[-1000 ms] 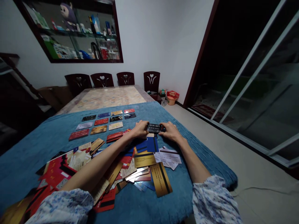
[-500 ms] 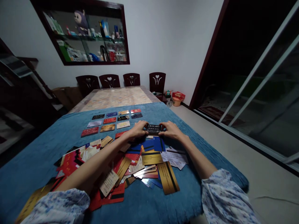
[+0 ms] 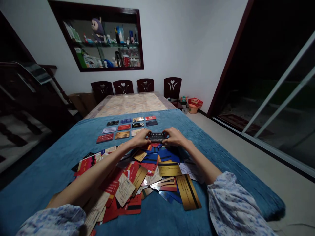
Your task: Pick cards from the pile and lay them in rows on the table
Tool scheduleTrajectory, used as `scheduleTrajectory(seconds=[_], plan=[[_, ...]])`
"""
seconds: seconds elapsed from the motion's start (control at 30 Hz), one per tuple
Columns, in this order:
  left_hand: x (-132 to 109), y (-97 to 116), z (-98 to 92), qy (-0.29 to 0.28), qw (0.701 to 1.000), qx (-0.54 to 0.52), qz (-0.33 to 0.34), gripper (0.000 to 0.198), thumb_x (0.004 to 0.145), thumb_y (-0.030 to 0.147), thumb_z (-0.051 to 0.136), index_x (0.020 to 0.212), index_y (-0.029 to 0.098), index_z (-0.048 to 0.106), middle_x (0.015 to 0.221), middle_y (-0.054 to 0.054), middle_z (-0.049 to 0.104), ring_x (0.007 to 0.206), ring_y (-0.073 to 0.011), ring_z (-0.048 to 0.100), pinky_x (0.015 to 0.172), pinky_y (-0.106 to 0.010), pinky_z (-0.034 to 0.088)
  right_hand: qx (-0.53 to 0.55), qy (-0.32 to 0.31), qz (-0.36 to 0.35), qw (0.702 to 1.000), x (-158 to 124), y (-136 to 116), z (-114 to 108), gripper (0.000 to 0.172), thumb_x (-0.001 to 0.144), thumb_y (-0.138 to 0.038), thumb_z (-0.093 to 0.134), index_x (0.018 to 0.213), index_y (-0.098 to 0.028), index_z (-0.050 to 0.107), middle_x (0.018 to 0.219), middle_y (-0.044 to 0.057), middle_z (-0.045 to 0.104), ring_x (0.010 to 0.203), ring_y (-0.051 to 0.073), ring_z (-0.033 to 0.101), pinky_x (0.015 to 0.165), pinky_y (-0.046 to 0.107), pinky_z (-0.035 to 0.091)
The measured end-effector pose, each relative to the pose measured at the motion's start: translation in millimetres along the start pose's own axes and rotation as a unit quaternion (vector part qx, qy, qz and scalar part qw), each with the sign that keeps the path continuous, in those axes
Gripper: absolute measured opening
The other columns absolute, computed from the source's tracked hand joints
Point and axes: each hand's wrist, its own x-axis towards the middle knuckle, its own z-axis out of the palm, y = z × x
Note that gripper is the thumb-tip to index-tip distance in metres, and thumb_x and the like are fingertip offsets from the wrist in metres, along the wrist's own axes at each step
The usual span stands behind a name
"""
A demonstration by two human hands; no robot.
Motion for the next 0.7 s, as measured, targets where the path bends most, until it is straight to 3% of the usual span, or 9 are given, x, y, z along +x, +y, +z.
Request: scheduleTrajectory(seconds=[0.47,0.7], plan=[[-30.7,-51.6,-23.2,0.025,0.998,0.03,-0.052,0.037,0.074,0.025,0.067,0.111,0.017,0.065,0.118,-0.01,0.067,0.115,-0.029,0.06,0.096,-0.035,0.048,0.027,-0.046,-0.041,0.998,52.3,-51.5,14.1,0.042,0.066,-0.037,0.08,0.103,-0.019,0.074,0.095,0.003,0.076,0.088,0.021,0.068,0.07,0.024,0.044],[-39.9,-76.2,-36.0,0.041,0.994,0.036,-0.09,0.039,0.071,0.022,0.069,0.11,0.018,0.068,0.118,-0.009,0.069,0.114,-0.029,0.061,0.094,-0.035,0.049,0.025,-0.06,-0.061,0.996,76.6,-80.1,15.5,0.046,0.066,-0.033,0.081,0.109,-0.019,0.073,0.097,0.003,0.076,0.088,0.021,0.067,0.069,0.024,0.043]])
